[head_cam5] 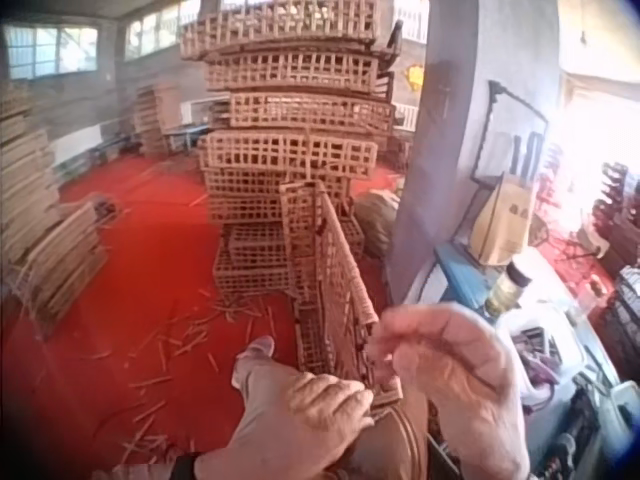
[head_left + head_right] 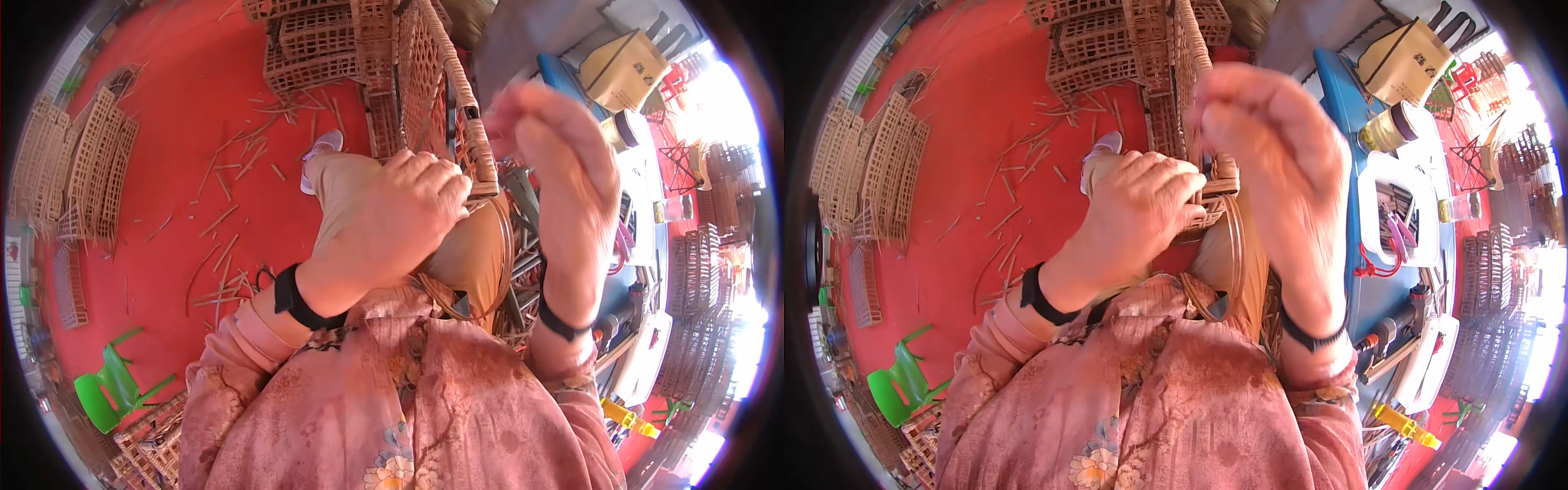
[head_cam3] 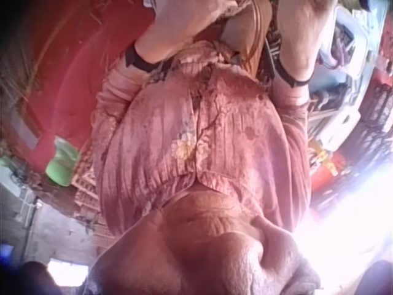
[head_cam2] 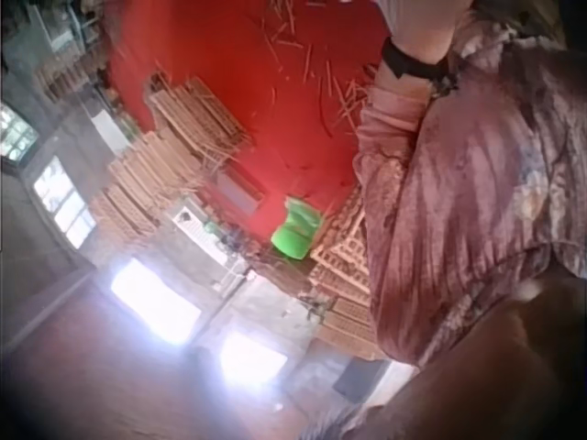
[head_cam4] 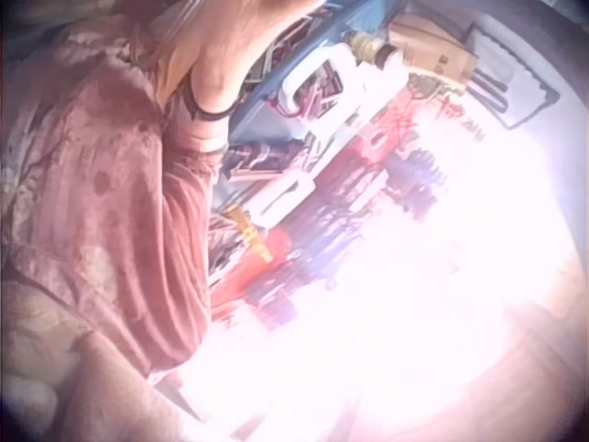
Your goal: The recorder weaves and assembles a wicker chair frame using strips of bamboo or rattan, securing them with a pneumatic staple gun and trimming them with scissors and a small blade.
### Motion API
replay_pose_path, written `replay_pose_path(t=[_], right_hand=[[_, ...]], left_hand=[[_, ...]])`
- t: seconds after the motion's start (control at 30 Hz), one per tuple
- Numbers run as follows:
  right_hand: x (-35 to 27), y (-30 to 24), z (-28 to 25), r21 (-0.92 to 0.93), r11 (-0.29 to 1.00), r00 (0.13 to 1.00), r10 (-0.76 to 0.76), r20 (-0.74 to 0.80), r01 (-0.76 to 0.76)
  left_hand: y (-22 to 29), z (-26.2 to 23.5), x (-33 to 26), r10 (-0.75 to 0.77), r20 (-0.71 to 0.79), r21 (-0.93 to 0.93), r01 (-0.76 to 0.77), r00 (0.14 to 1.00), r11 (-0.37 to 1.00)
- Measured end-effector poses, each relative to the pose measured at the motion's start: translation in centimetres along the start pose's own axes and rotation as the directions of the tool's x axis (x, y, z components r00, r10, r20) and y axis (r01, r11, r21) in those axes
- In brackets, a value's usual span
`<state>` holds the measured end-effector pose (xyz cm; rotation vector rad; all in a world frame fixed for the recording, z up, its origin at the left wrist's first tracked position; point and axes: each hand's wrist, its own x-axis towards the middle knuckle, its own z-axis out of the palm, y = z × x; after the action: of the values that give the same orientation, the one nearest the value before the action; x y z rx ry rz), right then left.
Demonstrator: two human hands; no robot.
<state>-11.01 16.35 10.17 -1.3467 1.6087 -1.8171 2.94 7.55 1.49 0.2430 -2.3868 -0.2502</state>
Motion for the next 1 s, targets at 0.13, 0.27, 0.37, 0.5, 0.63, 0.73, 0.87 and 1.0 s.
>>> replay_pose_path(t=[0.13, 0.27, 0.37, 0.5, 0.63, 0.73, 0.87, 1.0], right_hand=[[-5.1, -0.4, -0.9, -0.313, 0.949, 0.93, 0.138, 0.339, -0.027], [-8.1, 2.6, -1.7, -0.631, 0.769, 0.962, 0.085, 0.258, 0.101], [-8.8, 3.2, -1.9, -0.678, 0.735, 0.954, 0.215, 0.207, -0.019], [-9.5, 4.4, -1.1, -0.622, 0.779, 0.961, 0.229, 0.154, -0.086], [-10.4, 6.7, -0.4, -0.622, 0.782, 0.992, 0.043, 0.117, 0.039], [-10.9, 7.1, 0.6, -0.424, 0.84, 0.933, 0.358, -0.038, -0.339], [-9.9, 7.0, 1.6, -0.471, 0.796, 0.923, 0.362, -0.131, -0.379], [-9.3, 9.0, 1.1, -0.367, 0.873, 0.946, 0.285, -0.151, -0.322]], left_hand=[[-0.8, -0.9, 1.5, -0.076, 0.173, -0.153, 0.103, 0.982, 0.983], [-2.0, -0.7, 2.5, -0.196, 0.39, -0.506, 0.387, 0.9, 0.771], [-4.0, -0.1, 3.3, -0.166, 0.633, -0.556, 0.594, 0.756, 0.581], [-4.7, 0.3, 4.3, -0.052, 0.795, -0.572, 0.776, 0.604, 0.265], [-5.3, 0.6, 4.3, -0.006, 0.82, -0.565, 0.809, 0.573, 0.162], [-5.3, 0.6, 4.1, -0.018, 0.823, -0.562, 0.82, 0.567, 0.106], [-5.2, 0.4, 4.0, -0.026, 0.819, -0.57, 0.818, 0.574, 0.079], [-5.2, 0.5, 3.8, -0.032, 0.791, -0.6, 0.785, 0.611, 0.153]])
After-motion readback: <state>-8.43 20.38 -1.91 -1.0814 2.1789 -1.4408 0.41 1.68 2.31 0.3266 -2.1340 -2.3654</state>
